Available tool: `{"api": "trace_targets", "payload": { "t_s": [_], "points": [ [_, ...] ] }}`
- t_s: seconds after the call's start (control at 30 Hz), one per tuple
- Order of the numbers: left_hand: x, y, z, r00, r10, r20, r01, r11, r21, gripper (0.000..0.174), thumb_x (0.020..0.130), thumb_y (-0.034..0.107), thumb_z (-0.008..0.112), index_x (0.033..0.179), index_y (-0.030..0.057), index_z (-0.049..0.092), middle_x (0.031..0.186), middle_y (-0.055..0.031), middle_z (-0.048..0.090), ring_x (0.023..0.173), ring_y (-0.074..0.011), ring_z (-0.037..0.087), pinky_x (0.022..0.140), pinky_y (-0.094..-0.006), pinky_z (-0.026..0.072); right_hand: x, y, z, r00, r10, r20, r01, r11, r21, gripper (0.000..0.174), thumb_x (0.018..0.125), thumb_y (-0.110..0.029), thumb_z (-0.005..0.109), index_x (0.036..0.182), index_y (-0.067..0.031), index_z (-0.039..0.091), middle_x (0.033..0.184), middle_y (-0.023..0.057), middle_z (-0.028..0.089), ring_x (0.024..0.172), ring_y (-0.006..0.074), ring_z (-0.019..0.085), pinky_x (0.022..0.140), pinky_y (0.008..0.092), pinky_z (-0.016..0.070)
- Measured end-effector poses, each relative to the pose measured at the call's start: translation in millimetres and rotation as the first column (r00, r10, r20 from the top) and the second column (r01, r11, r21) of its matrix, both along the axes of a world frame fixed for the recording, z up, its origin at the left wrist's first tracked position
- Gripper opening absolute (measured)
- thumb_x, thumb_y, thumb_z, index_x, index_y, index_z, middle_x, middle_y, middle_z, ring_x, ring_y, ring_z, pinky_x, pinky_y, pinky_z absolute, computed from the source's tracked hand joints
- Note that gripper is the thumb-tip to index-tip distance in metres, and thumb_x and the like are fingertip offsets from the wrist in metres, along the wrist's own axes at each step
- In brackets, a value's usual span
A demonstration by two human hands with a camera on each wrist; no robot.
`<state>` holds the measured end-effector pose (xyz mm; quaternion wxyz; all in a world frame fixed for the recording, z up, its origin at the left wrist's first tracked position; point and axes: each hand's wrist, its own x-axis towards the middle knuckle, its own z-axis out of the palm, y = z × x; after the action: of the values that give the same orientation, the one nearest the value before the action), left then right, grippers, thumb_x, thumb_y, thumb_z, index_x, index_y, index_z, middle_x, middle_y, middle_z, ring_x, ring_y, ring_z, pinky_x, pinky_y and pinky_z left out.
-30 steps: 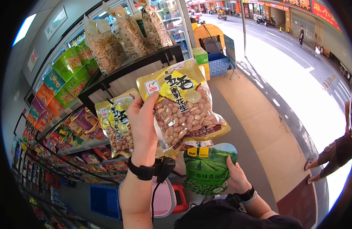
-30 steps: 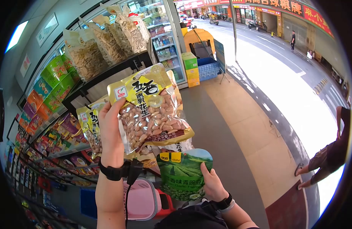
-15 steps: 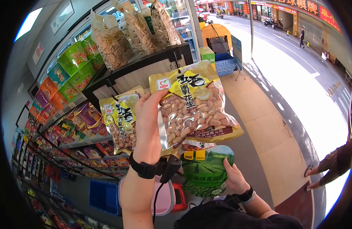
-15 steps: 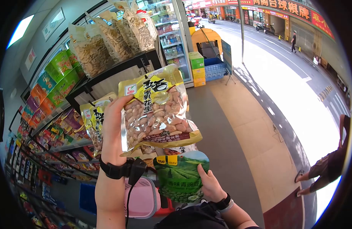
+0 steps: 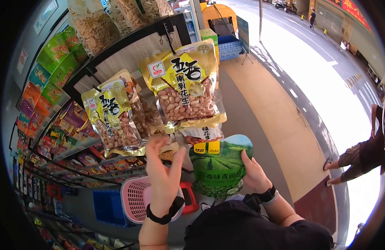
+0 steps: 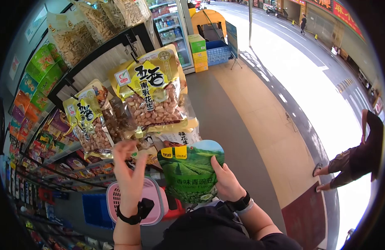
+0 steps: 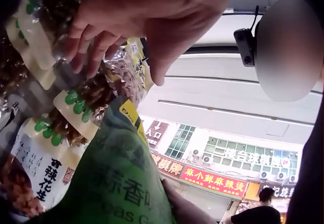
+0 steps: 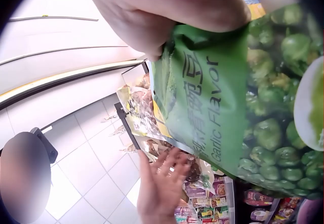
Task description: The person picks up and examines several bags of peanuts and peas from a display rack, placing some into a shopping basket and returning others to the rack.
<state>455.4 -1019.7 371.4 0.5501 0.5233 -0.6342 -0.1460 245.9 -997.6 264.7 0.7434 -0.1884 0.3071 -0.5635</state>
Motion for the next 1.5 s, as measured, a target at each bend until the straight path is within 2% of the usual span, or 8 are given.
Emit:
{"api": "trace_targets", "payload": {
  "t_s": [0.1,0.2,0.63,0.77,0.93,1.07,1.13,1.5],
  "points": [
    [16.6,11.4,-45.0,0.959,-0.281,0.027,0.252,0.893,0.372,0.046,0.076,0.008,0.065,0.114,-0.0007,0.04,0.106,-0.0125,0.054,0.098,-0.0165,0.05,0.087,-0.0303,0.0384,6.4,-0.2,9.9,0.996,0.07,0.063,-0.07,0.998,0.001,0.041,0.093,-0.03,0.036,0.12,0.0007,0.039,0.122,0.0116,0.047,0.108,0.021,0.048,0.093,0.034,0.04],
    [21.0,24.2,-75.6,0.708,-0.355,-0.61,0.681,0.572,0.458,0.038,0.076,0.002,0.063,0.111,-0.0025,0.049,0.104,-0.0069,0.058,0.092,-0.0114,0.054,0.08,-0.0258,0.0433,19.5,-4.6,1.5,0.984,0.123,0.125,-0.128,0.991,0.035,0.041,0.093,-0.03,0.038,0.12,0.0009,0.04,0.12,0.0109,0.048,0.108,0.0207,0.048,0.093,0.034,0.04],
    [80.4,69.4,-187.2,0.536,0.061,-0.842,0.412,0.852,0.324,0.025,0.073,-0.008,0.058,0.098,-0.0052,0.058,0.091,-0.0101,0.062,0.082,-0.0144,0.058,0.076,-0.0249,0.0451,71.5,3.7,-80.5,0.713,0.427,-0.557,-0.446,0.888,0.11,0.043,0.089,-0.034,0.048,0.092,0.0066,0.06,0.08,0.0055,0.063,0.072,0.0091,0.056,0.066,0.0244,0.0457],
    [99.5,63.1,-169.9,0.971,-0.201,-0.132,0.24,0.776,0.583,0.015,0.074,-0.002,0.062,0.089,-0.0042,0.063,0.081,-0.0082,0.063,0.072,-0.0121,0.058,0.065,-0.0234,0.0448,71.2,0.0,-76.5,0.463,0.484,-0.743,-0.591,0.793,0.148,0.041,0.087,-0.037,0.05,0.088,0.0025,0.062,0.066,0.0029,0.059,0.061,0.008,0.051,0.06,0.0249,0.044],
    [84.0,59.0,-172.2,0.956,-0.192,-0.221,0.288,0.759,0.584,0.013,0.075,0.001,0.061,0.087,-0.0015,0.063,0.079,-0.0088,0.063,0.068,-0.014,0.057,0.061,-0.0243,0.0435,60.8,-13.9,-119.3,0.56,0.399,-0.727,-0.62,0.783,-0.048,0.037,0.088,-0.032,0.05,0.103,0.0006,0.057,0.082,0.0071,0.06,0.074,0.0113,0.055,0.067,0.0266,0.0464],
    [73.2,55.2,-170.2,0.955,-0.264,0.136,0.185,0.887,0.423,0.01,0.076,0.001,0.057,0.085,0.0006,0.061,0.074,-0.0107,0.059,0.066,-0.0258,0.054,0.062,-0.0309,0.0412,46.9,-63.7,-135.3,0.747,-0.308,-0.589,0.195,0.949,-0.249,0.046,0.084,-0.025,0.056,0.121,-0.004,0.04,0.114,0.0137,0.05,0.104,0.0207,0.049,0.087,0.0314,0.041],
    [73.5,56.8,-172.5,0.937,-0.262,0.232,0.153,0.903,0.4,0.009,0.075,0.002,0.056,0.083,0.0012,0.06,0.073,-0.0111,0.057,0.065,-0.0284,0.052,0.062,-0.0329,0.0399,34.3,-97.6,-147.5,0.558,-0.498,-0.664,0.307,0.867,-0.392,0.056,0.08,-0.027,0.062,0.123,-0.0046,0.036,0.116,0.0154,0.048,0.109,0.0242,0.047,0.091,0.0338,0.038],
    [100.0,69.4,-185.6,0.922,-0.215,0.321,0.05,0.89,0.452,0.007,0.075,0.005,0.058,0.081,0.0013,0.056,0.07,-0.0104,0.053,0.061,-0.0293,0.049,0.059,-0.0363,0.0372,8.4,-162.1,-183.0,0.588,-0.224,-0.777,-0.057,0.947,-0.316,0.034,0.079,-0.03,0.063,0.094,-0.0003,0.054,0.076,0.0057,0.057,0.074,0.0138,0.053,0.071,0.0288,0.0447]
  ]
}}
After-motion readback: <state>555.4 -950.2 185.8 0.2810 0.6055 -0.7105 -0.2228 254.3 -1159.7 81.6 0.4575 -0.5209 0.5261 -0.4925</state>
